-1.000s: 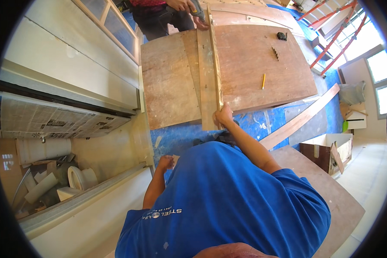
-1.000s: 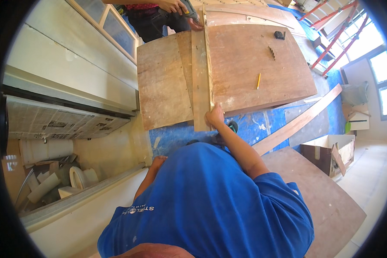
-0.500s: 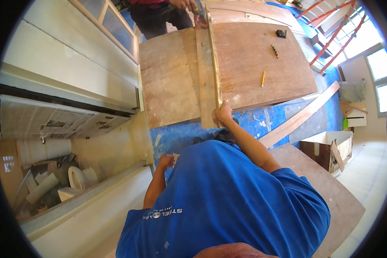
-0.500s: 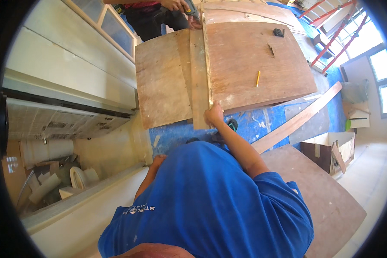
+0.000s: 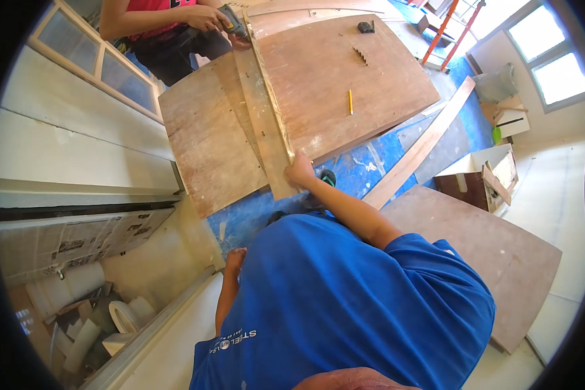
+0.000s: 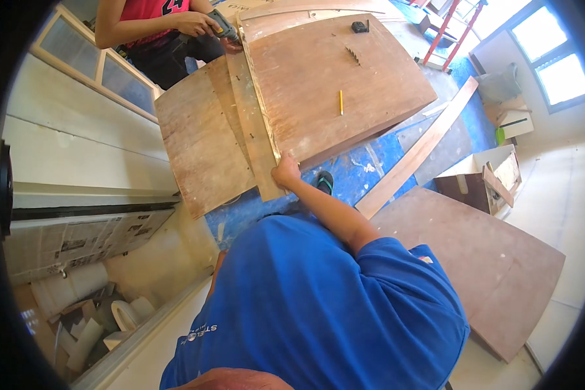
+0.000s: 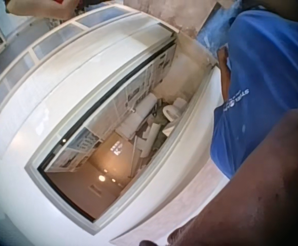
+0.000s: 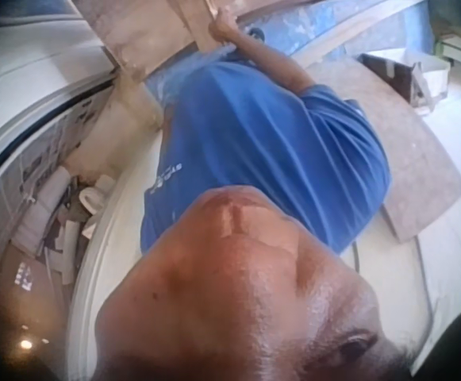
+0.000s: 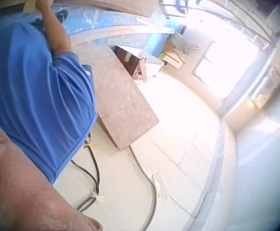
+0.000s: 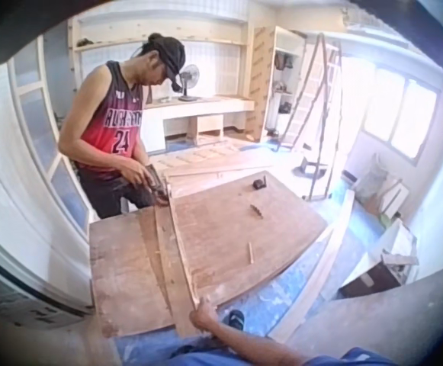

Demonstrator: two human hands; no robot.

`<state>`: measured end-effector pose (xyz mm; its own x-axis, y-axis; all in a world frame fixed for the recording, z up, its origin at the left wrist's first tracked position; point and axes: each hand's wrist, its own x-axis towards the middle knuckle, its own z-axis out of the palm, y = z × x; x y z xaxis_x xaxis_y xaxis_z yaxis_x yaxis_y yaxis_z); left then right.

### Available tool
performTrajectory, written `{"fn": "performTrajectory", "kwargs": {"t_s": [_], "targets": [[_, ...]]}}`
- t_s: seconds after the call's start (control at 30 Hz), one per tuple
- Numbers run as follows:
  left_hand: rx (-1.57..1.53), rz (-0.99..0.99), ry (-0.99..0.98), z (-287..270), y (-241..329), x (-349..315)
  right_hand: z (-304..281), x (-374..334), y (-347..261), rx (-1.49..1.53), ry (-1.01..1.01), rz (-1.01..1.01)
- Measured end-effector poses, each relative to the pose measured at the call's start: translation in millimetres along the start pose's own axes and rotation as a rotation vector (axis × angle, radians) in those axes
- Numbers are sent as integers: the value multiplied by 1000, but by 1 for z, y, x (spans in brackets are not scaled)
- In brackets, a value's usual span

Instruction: The person aligns a wooden board against another piece of wood, uses a tape measure and pencil to mark the wood, and then holds it in place while another person drills screws into it to join the pieces together.

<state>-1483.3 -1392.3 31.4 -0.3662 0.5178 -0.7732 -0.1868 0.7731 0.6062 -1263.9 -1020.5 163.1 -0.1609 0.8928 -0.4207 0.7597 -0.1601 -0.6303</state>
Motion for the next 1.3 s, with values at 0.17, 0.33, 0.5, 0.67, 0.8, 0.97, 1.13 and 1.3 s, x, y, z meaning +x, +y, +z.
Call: {"fn": "performTrajectory", "kwargs": {"t_s": [0.17, 0.33, 0.5, 0.67, 0.8, 0.97, 1.13, 1.3], "targets": [[94, -58, 24, -5, 16, -6, 2, -1, 0, -2, 30, -4], [83, 141, -61, -23, -25, 28, 6, -5, -2, 61, 93, -72], [287, 160, -141, -30, -44, 66, 5, 2, 14, 85, 132, -117], [109, 59, -81, -22, 20, 36, -5, 0, 10, 160, -24, -173], [368, 145, -240, 16, 183, -27, -7, 6, 37, 292, 18, -203], [276, 490, -287, 70, 272, -22, -45, 3, 75, 433, -98, -171], [333, 987, -66, 152, 361, -41, -91, -3, 150, 189, -34, -239], [666, 979, 321, 233, 375, -8, -116, 0, 299, 180, -128, -42]]}}
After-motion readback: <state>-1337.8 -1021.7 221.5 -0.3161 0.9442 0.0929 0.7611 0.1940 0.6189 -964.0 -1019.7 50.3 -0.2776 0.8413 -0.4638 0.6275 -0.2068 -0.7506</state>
